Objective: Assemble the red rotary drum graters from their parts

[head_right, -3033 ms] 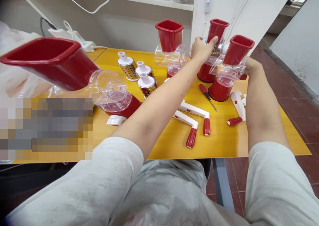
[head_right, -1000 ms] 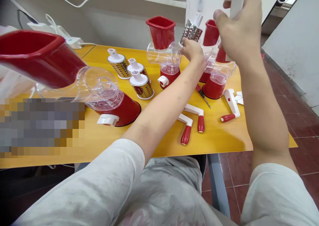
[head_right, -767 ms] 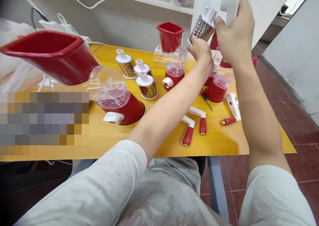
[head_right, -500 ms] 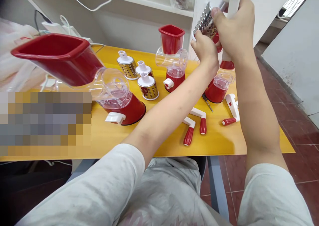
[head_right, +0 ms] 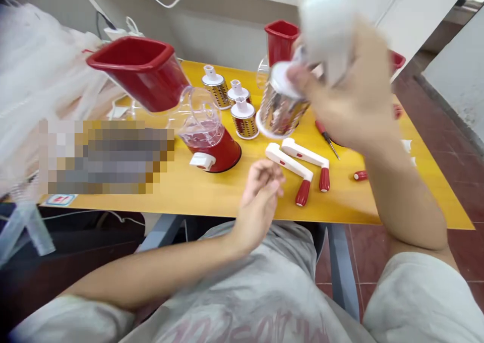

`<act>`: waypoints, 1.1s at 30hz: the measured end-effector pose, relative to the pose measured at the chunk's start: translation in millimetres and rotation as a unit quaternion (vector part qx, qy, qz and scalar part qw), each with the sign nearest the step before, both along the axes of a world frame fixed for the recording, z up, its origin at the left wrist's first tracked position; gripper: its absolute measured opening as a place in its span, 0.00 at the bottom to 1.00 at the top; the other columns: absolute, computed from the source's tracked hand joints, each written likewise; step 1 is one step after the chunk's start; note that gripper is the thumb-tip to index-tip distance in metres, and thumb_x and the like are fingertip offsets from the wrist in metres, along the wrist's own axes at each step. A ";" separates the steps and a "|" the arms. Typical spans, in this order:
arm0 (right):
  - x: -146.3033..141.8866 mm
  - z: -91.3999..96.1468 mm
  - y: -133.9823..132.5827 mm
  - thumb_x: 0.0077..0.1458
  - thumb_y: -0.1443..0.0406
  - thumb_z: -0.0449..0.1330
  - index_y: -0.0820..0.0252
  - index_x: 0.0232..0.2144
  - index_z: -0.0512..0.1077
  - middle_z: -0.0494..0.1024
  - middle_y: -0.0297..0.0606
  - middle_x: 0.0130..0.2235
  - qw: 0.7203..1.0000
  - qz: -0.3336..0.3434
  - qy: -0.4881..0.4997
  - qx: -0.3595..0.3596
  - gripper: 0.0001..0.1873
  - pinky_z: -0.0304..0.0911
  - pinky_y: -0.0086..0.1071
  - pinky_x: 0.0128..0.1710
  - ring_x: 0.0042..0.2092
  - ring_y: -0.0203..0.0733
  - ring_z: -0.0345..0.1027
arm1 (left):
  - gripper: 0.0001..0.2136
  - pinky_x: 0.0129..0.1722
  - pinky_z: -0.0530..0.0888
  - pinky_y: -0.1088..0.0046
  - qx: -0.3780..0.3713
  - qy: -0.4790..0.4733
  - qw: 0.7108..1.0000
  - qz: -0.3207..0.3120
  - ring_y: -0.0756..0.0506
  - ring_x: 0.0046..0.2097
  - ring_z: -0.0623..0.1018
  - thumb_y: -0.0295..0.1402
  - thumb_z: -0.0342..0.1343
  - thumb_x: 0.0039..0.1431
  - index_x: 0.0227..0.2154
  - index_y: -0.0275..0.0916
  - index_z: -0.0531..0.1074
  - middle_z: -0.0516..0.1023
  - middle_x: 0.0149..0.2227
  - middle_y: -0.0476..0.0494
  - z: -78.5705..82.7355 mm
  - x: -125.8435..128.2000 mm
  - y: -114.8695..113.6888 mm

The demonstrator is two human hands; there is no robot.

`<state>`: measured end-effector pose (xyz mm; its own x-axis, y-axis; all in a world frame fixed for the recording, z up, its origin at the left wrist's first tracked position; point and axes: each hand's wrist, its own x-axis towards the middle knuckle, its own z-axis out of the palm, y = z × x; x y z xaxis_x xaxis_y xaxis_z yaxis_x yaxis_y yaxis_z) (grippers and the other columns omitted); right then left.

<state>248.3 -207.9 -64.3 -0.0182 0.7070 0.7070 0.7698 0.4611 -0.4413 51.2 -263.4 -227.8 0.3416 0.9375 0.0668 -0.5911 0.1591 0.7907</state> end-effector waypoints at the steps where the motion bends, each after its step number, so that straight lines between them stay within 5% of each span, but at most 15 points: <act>1: -14.2 -11.9 6.7 0.65 0.65 0.79 0.61 0.51 0.83 0.89 0.42 0.48 0.999 0.014 -0.026 -0.013 0.15 0.73 0.43 0.49 0.47 0.48 0.81 | 0.14 0.45 0.76 0.73 0.018 0.021 0.999 -0.039 0.47 0.45 0.79 0.41 0.73 0.76 0.51 0.44 0.73 0.77 0.47 0.46 -14.0 -16.4 -3.9; 4: -48.3 -46.0 31.9 0.67 0.59 0.82 0.53 0.45 0.78 0.86 0.38 0.43 0.990 0.055 -0.081 -0.105 0.16 0.75 0.43 0.46 0.43 0.49 0.78 | 0.16 0.38 0.70 0.74 0.125 0.068 0.988 -0.061 0.49 0.36 0.70 0.46 0.70 0.80 0.45 0.42 0.72 0.72 0.39 0.50 -36.2 -46.7 1.9; 9: -72.8 -77.5 62.0 0.72 0.54 0.78 0.53 0.42 0.70 0.85 0.40 0.44 0.970 0.092 -0.136 -0.178 0.20 0.74 0.44 0.48 0.42 0.50 0.76 | 0.13 0.40 0.73 0.72 0.302 0.146 0.942 0.003 0.47 0.39 0.75 0.45 0.64 0.85 0.47 0.41 0.76 0.77 0.41 0.45 -42.5 -64.4 33.9; 12: -76.1 -88.5 71.2 0.72 0.56 0.76 0.53 0.42 0.69 0.85 0.44 0.45 0.966 0.077 -0.147 -0.200 0.20 0.74 0.45 0.50 0.45 0.53 0.78 | 0.13 0.40 0.72 0.70 0.338 0.202 0.919 0.007 0.47 0.38 0.75 0.45 0.62 0.87 0.48 0.40 0.78 0.78 0.40 0.45 -45.0 -73.9 48.0; 16: -73.8 -95.4 74.1 0.71 0.53 0.79 0.54 0.43 0.70 0.85 0.44 0.47 0.970 0.070 -0.106 -0.208 0.22 0.76 0.48 0.57 0.51 0.56 0.80 | 0.14 0.44 0.76 0.71 0.278 0.200 0.940 -0.005 0.46 0.42 0.78 0.47 0.66 0.84 0.50 0.40 0.80 0.81 0.43 0.44 -46.0 -78.8 58.0; 20: -68.4 -69.9 43.0 0.71 0.39 0.78 0.55 0.45 0.74 0.83 0.40 0.45 0.971 0.103 0.053 -0.212 0.30 0.79 0.45 0.55 0.51 0.52 0.80 | 0.20 0.46 0.81 0.71 0.190 0.160 0.969 -0.006 0.45 0.46 0.83 0.52 0.74 0.77 0.53 0.41 0.79 0.84 0.47 0.41 -37.5 -77.3 61.1; 25: -87.3 -29.9 -31.6 0.75 0.32 0.69 0.57 0.43 0.80 0.83 0.39 0.42 0.862 0.276 0.246 -0.346 0.34 0.80 0.38 0.48 0.46 0.46 0.82 | 0.27 0.54 0.88 0.63 0.178 0.110 0.975 -0.080 0.38 0.53 0.91 0.62 0.70 0.77 0.53 0.40 0.83 0.91 0.55 0.35 -10.0 -85.6 46.1; 27: -101.5 -33.7 -48.9 0.73 0.34 0.73 0.58 0.42 0.80 0.83 0.39 0.43 0.852 0.308 0.241 -0.347 0.33 0.79 0.37 0.48 0.47 0.46 0.80 | 0.30 0.52 0.89 0.62 0.185 0.074 0.973 -0.116 0.37 0.50 0.92 0.67 0.65 0.78 0.51 0.41 0.84 0.92 0.51 0.37 1.9 -90.0 34.0; 30: -111.1 -55.6 -56.3 0.72 0.34 0.74 0.57 0.43 0.79 0.83 0.38 0.44 0.881 0.296 0.200 -0.310 0.33 0.79 0.35 0.49 0.47 0.44 0.79 | 0.32 0.39 0.89 0.65 0.145 0.043 0.964 -0.221 0.41 0.37 0.92 0.69 0.62 0.79 0.55 0.41 0.80 0.92 0.42 0.40 15.5 -92.4 17.0; 33: -87.6 -71.7 -58.3 0.76 0.31 0.67 0.57 0.46 0.82 0.85 0.38 0.44 0.884 0.310 0.135 -0.323 0.35 0.80 0.35 0.47 0.44 0.43 0.80 | 0.30 0.27 0.82 0.71 0.074 0.033 0.936 -0.344 0.42 0.27 0.88 0.66 0.67 0.78 0.57 0.41 0.73 0.91 0.36 0.42 22.2 -90.2 7.7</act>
<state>160.7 -266.2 -136.0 -0.4356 0.8783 0.1973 0.2850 0.3425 -0.8952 -39.0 -255.8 -205.6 0.8683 0.4770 0.1362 -0.3387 0.3693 0.8654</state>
